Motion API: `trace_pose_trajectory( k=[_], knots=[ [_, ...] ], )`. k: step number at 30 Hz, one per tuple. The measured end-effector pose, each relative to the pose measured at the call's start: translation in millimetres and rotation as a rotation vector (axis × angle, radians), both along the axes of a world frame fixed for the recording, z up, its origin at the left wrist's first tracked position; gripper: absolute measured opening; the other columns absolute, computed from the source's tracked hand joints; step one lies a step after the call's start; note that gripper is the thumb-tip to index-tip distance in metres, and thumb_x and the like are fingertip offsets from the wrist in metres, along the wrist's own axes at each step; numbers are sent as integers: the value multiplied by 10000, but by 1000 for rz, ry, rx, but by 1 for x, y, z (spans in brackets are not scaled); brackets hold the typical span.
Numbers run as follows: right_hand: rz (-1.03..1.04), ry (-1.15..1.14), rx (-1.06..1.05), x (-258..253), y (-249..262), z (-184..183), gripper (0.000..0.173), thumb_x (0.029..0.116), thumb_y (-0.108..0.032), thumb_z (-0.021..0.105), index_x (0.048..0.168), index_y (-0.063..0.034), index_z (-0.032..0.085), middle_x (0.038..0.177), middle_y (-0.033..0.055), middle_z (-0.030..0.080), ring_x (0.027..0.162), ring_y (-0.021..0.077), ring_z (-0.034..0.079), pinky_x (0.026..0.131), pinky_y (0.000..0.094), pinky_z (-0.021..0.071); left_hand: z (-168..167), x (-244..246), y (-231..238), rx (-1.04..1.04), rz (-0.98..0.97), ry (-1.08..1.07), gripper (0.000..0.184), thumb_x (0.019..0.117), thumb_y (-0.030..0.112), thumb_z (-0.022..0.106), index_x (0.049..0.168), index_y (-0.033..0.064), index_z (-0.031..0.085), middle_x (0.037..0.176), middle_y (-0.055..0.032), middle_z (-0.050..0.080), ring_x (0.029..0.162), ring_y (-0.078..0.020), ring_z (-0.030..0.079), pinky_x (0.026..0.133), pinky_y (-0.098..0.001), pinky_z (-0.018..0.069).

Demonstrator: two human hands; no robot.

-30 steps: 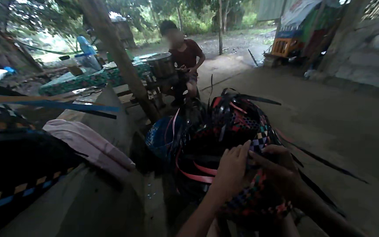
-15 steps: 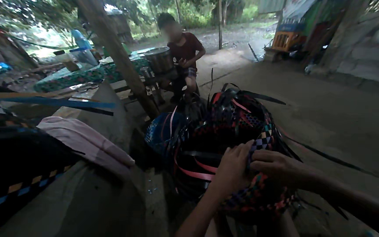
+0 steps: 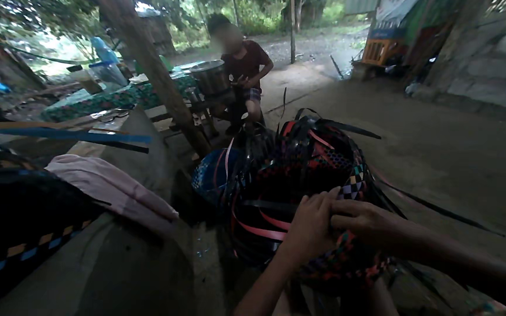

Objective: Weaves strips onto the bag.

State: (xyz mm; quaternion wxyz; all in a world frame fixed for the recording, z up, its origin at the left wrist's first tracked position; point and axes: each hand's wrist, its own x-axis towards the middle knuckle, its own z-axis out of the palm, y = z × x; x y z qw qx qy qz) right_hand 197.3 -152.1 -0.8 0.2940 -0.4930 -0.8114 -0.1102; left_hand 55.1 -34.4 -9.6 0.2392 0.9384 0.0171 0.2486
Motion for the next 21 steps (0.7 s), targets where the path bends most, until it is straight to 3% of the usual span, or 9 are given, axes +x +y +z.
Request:
trace_pose_trajectory(
  k=[5,11,15,17,20,21],
  knots=[
    [-10,-28,42,2,1,-3,118,856,85,614,907,-8,666,893,149,651,828,249,678,769,291,588,0,-1,2,-5,3,-6,759,725,31,823,1412,-95,525,1265,-257,659,1157,-402,651,994,-574,476],
    [-34,-36,9,10,-1,-5,113,825,82,632,871,-7,684,968,166,685,886,283,700,778,350,601,-9,-3,4,17,4,-47,717,754,114,829,1384,-88,551,1216,-222,687,1114,-365,676,976,-547,501],
    [19,-39,-14,8,-3,0,122,859,89,613,902,-3,682,888,140,652,811,235,675,743,279,584,-11,-7,3,-20,-5,-58,737,752,84,825,1408,-80,531,1250,-228,675,1148,-366,663,1001,-551,483],
    [8,-68,-23,4,-3,3,120,828,103,638,886,8,683,867,151,640,785,259,674,709,312,594,-11,-6,1,-4,-3,-71,742,742,78,823,1406,-82,533,1239,-230,676,1139,-369,666,1006,-561,482],
    [-36,-44,-54,2,-5,2,154,792,124,669,896,21,717,968,203,689,878,335,703,770,408,607,-10,-8,1,-3,16,-52,716,771,106,817,1402,-87,539,1257,-242,672,1163,-395,657,1018,-576,474],
    [-34,-40,-42,4,-6,0,168,794,114,666,912,13,729,951,185,677,870,318,690,772,386,602,-9,-9,1,-15,15,-46,718,773,104,821,1403,-92,536,1271,-253,668,1184,-412,649,1031,-585,467]
  ],
)
